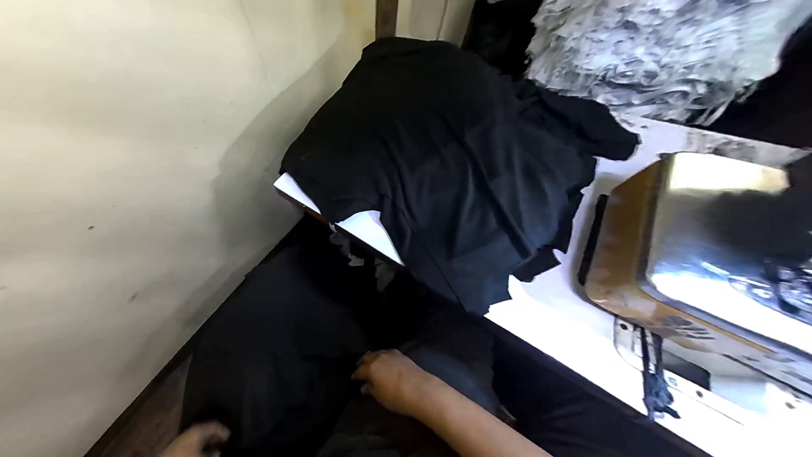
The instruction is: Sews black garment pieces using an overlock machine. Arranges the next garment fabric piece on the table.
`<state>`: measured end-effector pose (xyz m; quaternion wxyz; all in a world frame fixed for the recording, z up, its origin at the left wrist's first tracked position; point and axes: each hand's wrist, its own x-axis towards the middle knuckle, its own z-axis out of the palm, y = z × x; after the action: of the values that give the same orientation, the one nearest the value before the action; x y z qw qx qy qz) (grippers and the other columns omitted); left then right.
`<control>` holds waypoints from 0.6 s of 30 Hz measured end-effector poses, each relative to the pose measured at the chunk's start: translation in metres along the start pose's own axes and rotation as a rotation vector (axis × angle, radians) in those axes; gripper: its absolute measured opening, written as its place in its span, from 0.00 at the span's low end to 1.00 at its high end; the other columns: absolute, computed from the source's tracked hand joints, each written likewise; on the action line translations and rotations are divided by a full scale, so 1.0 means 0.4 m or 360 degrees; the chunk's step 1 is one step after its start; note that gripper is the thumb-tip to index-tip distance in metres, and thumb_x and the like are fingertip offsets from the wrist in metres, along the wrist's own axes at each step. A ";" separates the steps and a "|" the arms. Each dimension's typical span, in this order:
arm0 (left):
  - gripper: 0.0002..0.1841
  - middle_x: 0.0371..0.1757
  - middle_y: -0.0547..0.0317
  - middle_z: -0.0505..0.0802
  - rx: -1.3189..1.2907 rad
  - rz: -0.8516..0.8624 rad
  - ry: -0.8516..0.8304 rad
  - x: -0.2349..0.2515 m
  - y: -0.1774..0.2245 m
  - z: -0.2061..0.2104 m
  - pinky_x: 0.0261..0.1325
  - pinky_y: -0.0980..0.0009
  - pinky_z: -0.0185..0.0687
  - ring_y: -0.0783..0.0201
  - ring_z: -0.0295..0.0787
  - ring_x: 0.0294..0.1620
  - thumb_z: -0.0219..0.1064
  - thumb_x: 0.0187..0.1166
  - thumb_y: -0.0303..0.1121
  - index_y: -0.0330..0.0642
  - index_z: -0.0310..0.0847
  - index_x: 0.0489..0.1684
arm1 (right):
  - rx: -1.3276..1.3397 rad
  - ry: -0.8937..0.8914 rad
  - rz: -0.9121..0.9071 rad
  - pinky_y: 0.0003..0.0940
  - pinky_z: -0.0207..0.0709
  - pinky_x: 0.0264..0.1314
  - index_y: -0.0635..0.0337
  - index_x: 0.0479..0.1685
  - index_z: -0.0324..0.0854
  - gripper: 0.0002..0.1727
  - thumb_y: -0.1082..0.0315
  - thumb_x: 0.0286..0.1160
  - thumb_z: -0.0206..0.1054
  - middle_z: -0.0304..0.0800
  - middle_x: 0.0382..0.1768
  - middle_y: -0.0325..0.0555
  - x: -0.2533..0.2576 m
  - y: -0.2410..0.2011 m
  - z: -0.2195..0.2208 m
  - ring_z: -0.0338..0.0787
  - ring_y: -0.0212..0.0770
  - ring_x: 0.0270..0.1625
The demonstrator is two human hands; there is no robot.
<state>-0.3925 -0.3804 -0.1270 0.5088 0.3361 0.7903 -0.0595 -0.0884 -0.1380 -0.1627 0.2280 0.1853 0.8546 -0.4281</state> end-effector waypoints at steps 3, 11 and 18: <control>0.13 0.61 0.40 0.92 0.0224 0.0747 0.0539 0.061 0.324 -0.065 0.75 0.44 0.77 0.44 0.88 0.66 0.65 0.83 0.28 0.34 0.87 0.61 | 0.0133 0.0224 -0.0074 0.64 0.68 0.79 0.58 0.70 0.85 0.18 0.64 0.89 0.59 0.85 0.70 0.59 -0.099 -0.025 -0.043 0.81 0.61 0.76; 0.13 0.46 0.57 0.95 0.0631 0.2169 0.0821 0.105 0.994 0.027 0.61 0.48 0.83 0.54 0.92 0.52 0.72 0.77 0.44 0.46 0.92 0.46 | 0.0324 0.1192 0.0088 0.56 0.84 0.60 0.60 0.57 0.90 0.12 0.68 0.82 0.66 0.92 0.48 0.58 -0.458 0.039 0.000 0.93 0.59 0.54; 0.11 0.44 0.54 0.95 0.0666 0.1959 0.0281 0.133 1.038 -0.024 0.73 0.43 0.73 0.53 0.91 0.55 0.70 0.80 0.40 0.43 0.94 0.41 | 0.0643 0.1294 0.0228 0.53 0.83 0.66 0.63 0.60 0.88 0.14 0.70 0.84 0.63 0.92 0.54 0.58 -0.596 0.066 0.033 0.92 0.55 0.58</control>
<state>-0.1677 -0.0327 -0.0645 0.3070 0.8224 0.4642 0.1179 0.1253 -0.1629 -0.0562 -0.1373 0.4375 0.7592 -0.4618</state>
